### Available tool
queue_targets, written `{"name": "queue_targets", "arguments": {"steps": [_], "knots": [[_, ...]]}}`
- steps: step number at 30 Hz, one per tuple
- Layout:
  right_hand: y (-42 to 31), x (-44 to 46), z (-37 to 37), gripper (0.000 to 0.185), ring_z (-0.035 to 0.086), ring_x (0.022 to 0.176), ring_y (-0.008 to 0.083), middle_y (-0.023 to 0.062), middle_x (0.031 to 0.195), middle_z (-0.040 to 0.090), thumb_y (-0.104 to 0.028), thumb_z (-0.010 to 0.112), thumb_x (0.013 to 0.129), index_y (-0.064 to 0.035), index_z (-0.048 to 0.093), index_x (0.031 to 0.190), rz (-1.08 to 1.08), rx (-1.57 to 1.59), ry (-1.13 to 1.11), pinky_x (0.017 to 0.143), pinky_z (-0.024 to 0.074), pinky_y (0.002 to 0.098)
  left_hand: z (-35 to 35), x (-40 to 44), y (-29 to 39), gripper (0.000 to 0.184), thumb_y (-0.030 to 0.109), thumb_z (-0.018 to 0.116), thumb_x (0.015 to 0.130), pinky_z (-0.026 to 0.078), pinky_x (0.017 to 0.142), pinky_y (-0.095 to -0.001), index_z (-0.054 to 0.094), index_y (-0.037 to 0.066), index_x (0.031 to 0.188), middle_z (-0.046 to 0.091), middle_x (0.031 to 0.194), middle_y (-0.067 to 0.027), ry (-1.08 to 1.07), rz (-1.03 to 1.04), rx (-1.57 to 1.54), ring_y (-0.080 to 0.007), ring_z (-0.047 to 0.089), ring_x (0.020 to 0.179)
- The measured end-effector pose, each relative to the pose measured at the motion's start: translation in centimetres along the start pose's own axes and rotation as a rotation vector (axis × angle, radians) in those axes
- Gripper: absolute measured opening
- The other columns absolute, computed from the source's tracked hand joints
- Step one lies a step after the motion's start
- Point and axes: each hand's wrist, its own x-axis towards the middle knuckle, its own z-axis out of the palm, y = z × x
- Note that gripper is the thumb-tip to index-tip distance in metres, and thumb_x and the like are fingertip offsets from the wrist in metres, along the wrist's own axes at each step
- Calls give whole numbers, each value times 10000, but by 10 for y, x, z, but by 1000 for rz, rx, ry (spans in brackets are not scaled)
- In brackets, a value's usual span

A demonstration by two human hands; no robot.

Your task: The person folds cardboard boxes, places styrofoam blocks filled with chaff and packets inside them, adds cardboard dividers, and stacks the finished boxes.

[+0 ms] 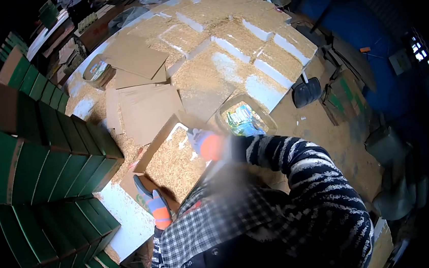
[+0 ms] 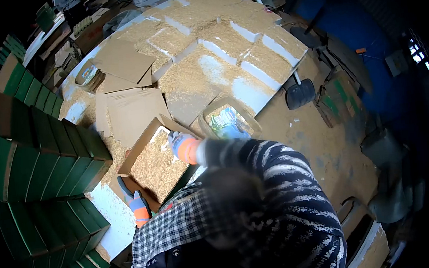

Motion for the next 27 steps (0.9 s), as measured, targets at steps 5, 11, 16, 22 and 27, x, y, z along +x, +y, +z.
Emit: {"name": "queue_targets", "arguments": {"steps": [5,11,16,22,27], "knots": [[33,-45,18,374,598,1121,305,164,1257,600,-166,631,881,-58,584,1236,-272,250,838,945,486,419,-10,3,-2,810,-48,509,795,129,1223,-387,222,6,1550,251,1602,-171,-41,95,23,-313,227,1482],[181,-27,84,293,570,1096,323,124,1178,602,-253,646,867,-119,654,1127,317,344,793,929,478,427,27,68,152,714,34,660,845,271,1164,-431,358,18,1492,408,1505,-179,-130,509,241,-338,374,1399],[203,-7,123,359,585,1053,349,148,1125,600,-350,737,787,-134,683,1068,286,379,507,892,481,454,168,194,185,753,247,726,855,367,1110,-375,375,28,1484,486,1448,-207,-672,535,456,-346,453,1354],[231,5,141,192,649,938,310,79,977,695,-290,745,776,-154,733,910,349,680,590,824,518,417,318,297,127,1325,651,835,589,393,1088,-415,192,-31,1525,486,1398,-325,-1030,340,938,-407,473,1333],[234,7,146,298,633,979,329,130,1023,677,-365,737,768,-126,707,945,329,779,574,876,505,418,343,266,137,1152,545,887,547,339,1071,-584,337,132,1472,549,1390,-180,-771,368,1268,-390,517,1294]]}}
